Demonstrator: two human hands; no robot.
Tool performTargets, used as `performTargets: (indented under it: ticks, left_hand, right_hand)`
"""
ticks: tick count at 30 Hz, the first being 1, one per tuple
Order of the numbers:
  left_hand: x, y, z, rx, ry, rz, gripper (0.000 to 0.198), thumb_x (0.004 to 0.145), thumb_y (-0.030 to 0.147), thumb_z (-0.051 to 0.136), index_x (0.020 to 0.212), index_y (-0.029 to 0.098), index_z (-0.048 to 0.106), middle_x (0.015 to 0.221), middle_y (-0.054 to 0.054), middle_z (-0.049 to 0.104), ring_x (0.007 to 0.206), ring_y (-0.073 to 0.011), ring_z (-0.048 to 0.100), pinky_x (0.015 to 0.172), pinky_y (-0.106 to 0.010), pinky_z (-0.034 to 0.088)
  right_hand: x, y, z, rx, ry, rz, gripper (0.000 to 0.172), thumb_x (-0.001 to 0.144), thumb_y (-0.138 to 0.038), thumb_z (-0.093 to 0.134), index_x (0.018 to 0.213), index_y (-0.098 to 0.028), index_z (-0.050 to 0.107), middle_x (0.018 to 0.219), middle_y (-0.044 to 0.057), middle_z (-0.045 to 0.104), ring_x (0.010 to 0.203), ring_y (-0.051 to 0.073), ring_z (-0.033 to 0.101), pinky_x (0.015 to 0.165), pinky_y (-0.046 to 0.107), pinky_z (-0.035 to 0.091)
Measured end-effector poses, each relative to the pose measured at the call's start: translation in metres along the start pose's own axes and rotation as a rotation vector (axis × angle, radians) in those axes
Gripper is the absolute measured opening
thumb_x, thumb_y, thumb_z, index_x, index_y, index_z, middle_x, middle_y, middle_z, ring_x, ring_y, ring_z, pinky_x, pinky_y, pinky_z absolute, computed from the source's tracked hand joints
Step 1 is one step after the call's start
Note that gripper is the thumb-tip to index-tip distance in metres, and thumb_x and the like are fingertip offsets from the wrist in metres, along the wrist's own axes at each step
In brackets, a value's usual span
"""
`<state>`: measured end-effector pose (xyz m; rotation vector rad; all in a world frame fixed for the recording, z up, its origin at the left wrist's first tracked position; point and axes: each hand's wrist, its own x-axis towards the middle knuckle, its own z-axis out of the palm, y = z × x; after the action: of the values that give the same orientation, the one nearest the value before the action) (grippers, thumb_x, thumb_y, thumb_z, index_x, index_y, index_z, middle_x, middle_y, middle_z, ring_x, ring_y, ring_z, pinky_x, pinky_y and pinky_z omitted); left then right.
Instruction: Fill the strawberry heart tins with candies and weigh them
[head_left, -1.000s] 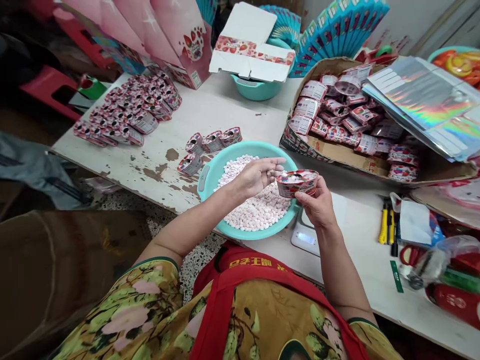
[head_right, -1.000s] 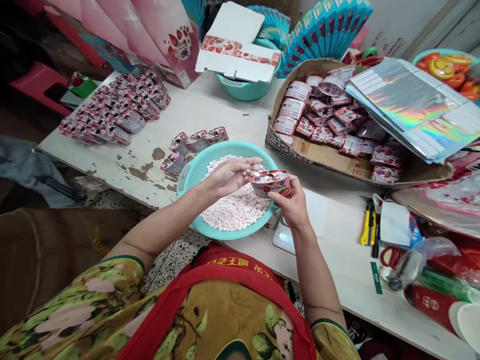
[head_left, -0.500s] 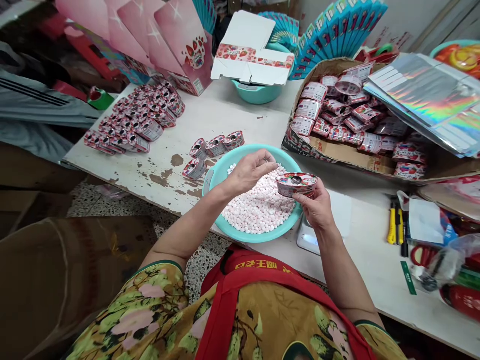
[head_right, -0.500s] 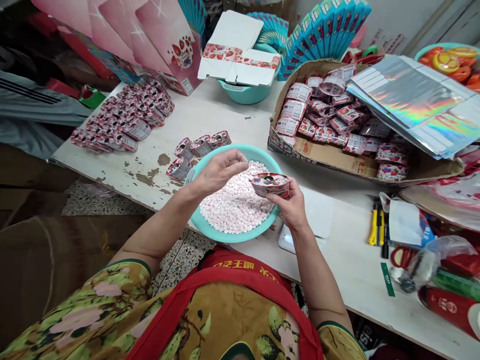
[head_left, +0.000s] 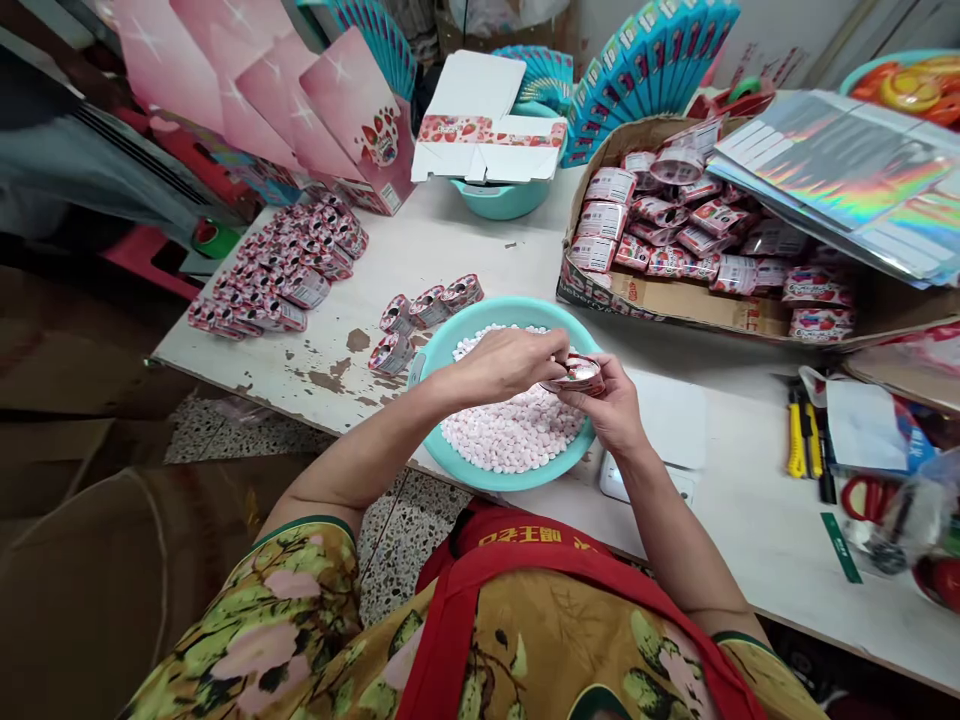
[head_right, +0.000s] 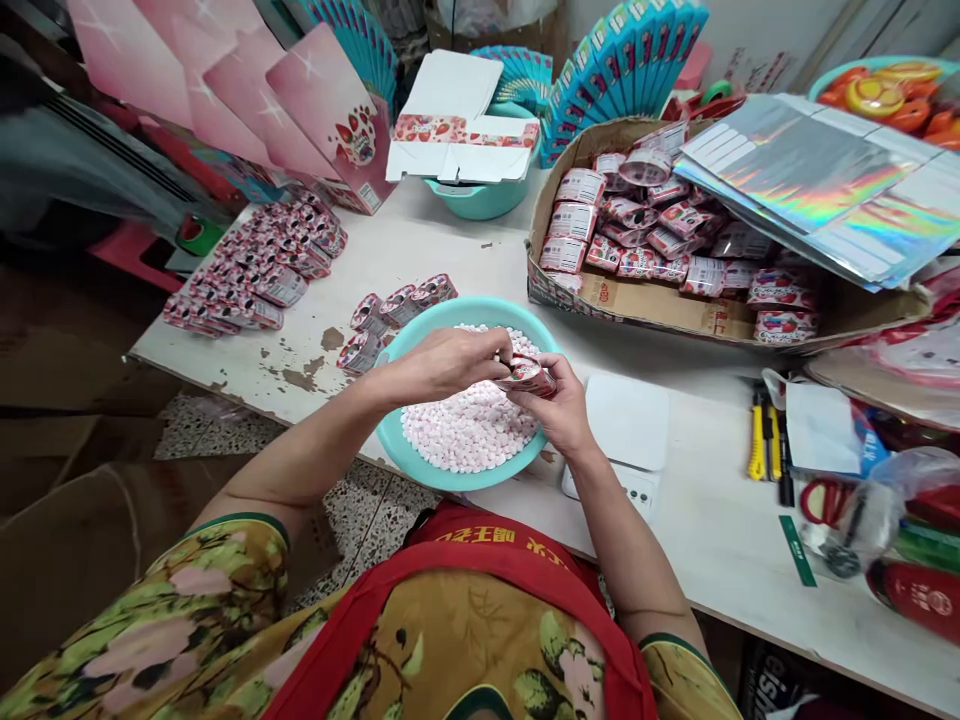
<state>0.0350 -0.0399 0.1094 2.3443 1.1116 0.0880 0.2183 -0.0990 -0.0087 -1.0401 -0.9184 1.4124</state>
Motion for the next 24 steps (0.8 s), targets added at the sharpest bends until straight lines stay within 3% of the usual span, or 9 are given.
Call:
performTargets:
  ticks: [3,6,11,15,17,20,22,24]
  left_hand:
    - [0.002,-0.008,-0.004,-0.229,-0.001,0.041,0.018,0.096,0.034,0.058,0.108,0.022,0.063,0.077,0.0,0.062,0.07,-0.0152,0.055,0.065,-0.028,0.038]
    - [-0.001,-0.016,-0.001,-0.335,0.098,0.086,0.021,0.097,0.035,0.059,0.112,0.02,0.065,0.075,0.002,0.062,0.069,-0.0138,0.056,0.066,-0.027,0.042]
    - [-0.012,-0.014,0.015,-0.037,0.244,0.144,0.019,0.097,0.038,0.067,0.107,0.021,0.071,0.099,-0.005,0.075,0.089,-0.0188,0.066,0.076,-0.03,0.046]
    - [-0.018,-0.019,0.015,0.056,0.29,0.1,0.016,0.099,0.035,0.066,0.1,0.021,0.074,0.104,-0.007,0.077,0.094,-0.021,0.068,0.078,-0.03,0.046]
    - [-0.024,-0.033,0.004,0.031,0.435,-0.012,0.02,0.101,0.037,0.063,0.099,0.021,0.074,0.103,-0.008,0.077,0.091,-0.0203,0.068,0.079,-0.03,0.044]
    - [-0.037,-0.073,-0.019,0.101,0.648,-0.363,0.025,0.1,0.042,0.06,0.097,0.021,0.074,0.089,-0.007,0.073,0.079,-0.0198,0.061,0.073,-0.03,0.038]
    - [-0.046,-0.105,-0.028,0.157,0.616,-0.567,0.028,0.099,0.045,0.06,0.097,0.02,0.073,0.073,-0.004,0.064,0.073,-0.0201,0.054,0.07,-0.03,0.033]
    - [-0.053,-0.134,-0.03,0.153,0.51,-0.667,0.025,0.095,0.042,0.065,0.092,0.019,0.073,0.061,-0.001,0.053,0.07,-0.0198,0.049,0.07,-0.03,0.032]
  right_hand:
    - [0.0,-0.001,0.001,0.035,-0.002,0.001,0.058,0.057,-0.028,0.097,0.102,-0.026,0.061,0.095,-0.004,0.076,0.086,0.016,0.072,0.085,0.031,0.058]
    - [0.002,-0.002,0.002,0.035,0.004,0.02,0.059,0.056,-0.03,0.097,0.102,-0.026,0.061,0.097,-0.003,0.076,0.087,0.017,0.072,0.085,0.032,0.059]
    - [0.005,-0.003,0.009,0.023,0.026,0.012,0.062,0.055,-0.035,0.098,0.103,-0.025,0.06,0.099,-0.001,0.076,0.087,0.019,0.071,0.086,0.034,0.06]
    - [0.012,-0.018,0.015,-0.056,-0.081,-0.022,0.056,0.065,-0.038,0.094,0.107,-0.028,0.06,0.108,-0.001,0.074,0.097,0.019,0.071,0.097,0.038,0.06]
    - [0.028,-0.036,0.01,-0.128,-0.086,-0.12,0.061,0.065,-0.038,0.094,0.114,-0.029,0.059,0.123,0.001,0.069,0.115,0.021,0.068,0.105,0.038,0.057]
    - [0.077,-0.072,-0.015,-0.314,0.123,-0.334,0.058,0.073,-0.039,0.089,0.12,-0.024,0.06,0.131,0.007,0.066,0.12,0.019,0.064,0.105,0.035,0.054]
    - [0.124,-0.095,-0.036,-0.483,0.254,-0.363,0.044,0.077,-0.036,0.084,0.112,-0.018,0.065,0.121,0.011,0.07,0.105,0.017,0.067,0.099,0.033,0.052]
    - [0.174,-0.109,-0.05,-0.587,0.273,-0.282,0.034,0.065,-0.026,0.09,0.09,-0.014,0.069,0.102,0.012,0.074,0.091,0.017,0.066,0.091,0.034,0.049]
